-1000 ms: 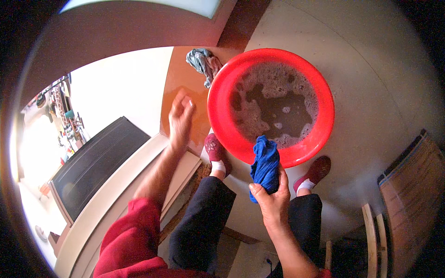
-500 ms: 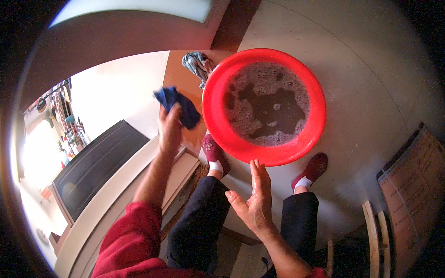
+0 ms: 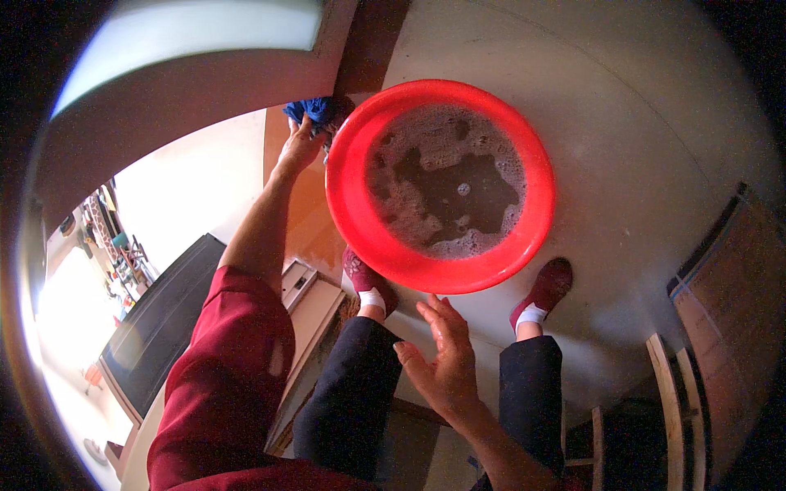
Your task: The person wipes the steps and handrail of a spiral staircase with a cloth, then rinses and wrings the cloth in a bucket of water on the floor.
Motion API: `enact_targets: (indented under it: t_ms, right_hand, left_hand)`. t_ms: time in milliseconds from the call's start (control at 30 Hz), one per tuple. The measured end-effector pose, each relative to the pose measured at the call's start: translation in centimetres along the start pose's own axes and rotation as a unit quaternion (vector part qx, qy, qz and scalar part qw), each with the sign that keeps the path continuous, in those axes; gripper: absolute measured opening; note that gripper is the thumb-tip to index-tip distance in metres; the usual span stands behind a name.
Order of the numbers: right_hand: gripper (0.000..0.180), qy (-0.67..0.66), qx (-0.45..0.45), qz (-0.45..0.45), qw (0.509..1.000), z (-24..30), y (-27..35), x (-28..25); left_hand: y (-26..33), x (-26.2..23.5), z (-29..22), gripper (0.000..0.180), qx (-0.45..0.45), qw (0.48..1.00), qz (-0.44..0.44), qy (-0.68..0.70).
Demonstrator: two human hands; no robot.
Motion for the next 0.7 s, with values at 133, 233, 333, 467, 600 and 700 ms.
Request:
enact_targets:
  t_ms: [133,233,333,467,600,700]
  right_hand:
    - [0.051,-0.054,0.008,-0.015,0.998,-0.7,0.0,-0.4]
    - [0.055,-0.066,-0.014,-0.048,0.997,-0.9,-0.4,-1.0]
    - [0.064,-0.114,-0.055,-0.109,0.986,0.0,-0.6,-2.2]
    - [0.075,0.217,-0.156,-0.222,0.938,2.2,1.2,-5.8]
    - [0.074,0.271,-0.137,-0.269,0.914,2.2,5.7,-8.4]
    - [0.070,0.246,-0.148,-0.305,0.908,5.6,10.3,-12.1]
  left_hand:
    - [3.8,-3.1,-3.5,0.069,0.041,0.998,-0.008,0.045]
    - [11.0,-5.6,-5.5,0.066,0.157,0.985,-0.059,0.025]
    - [21.7,-4.6,-3.6,0.069,0.072,0.986,0.056,0.139]
    - [35.8,-7.5,-5.0,0.057,0.041,0.970,0.203,0.124]
    - [46.3,-10.8,-1.1,0.050,-0.080,0.953,0.256,0.140]
    - [49.9,-12.8,-0.5,0.043,-0.240,0.901,0.271,0.239]
Point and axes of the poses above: each hand's wrist, its own y-axis away from the middle knuckle, its own x-axis out of the palm, z = x × y, the point moved 9 cm from there along -y, towards the middle knuckle, and after that the axes turned 4 degrees about x, right-handed, at the moved point
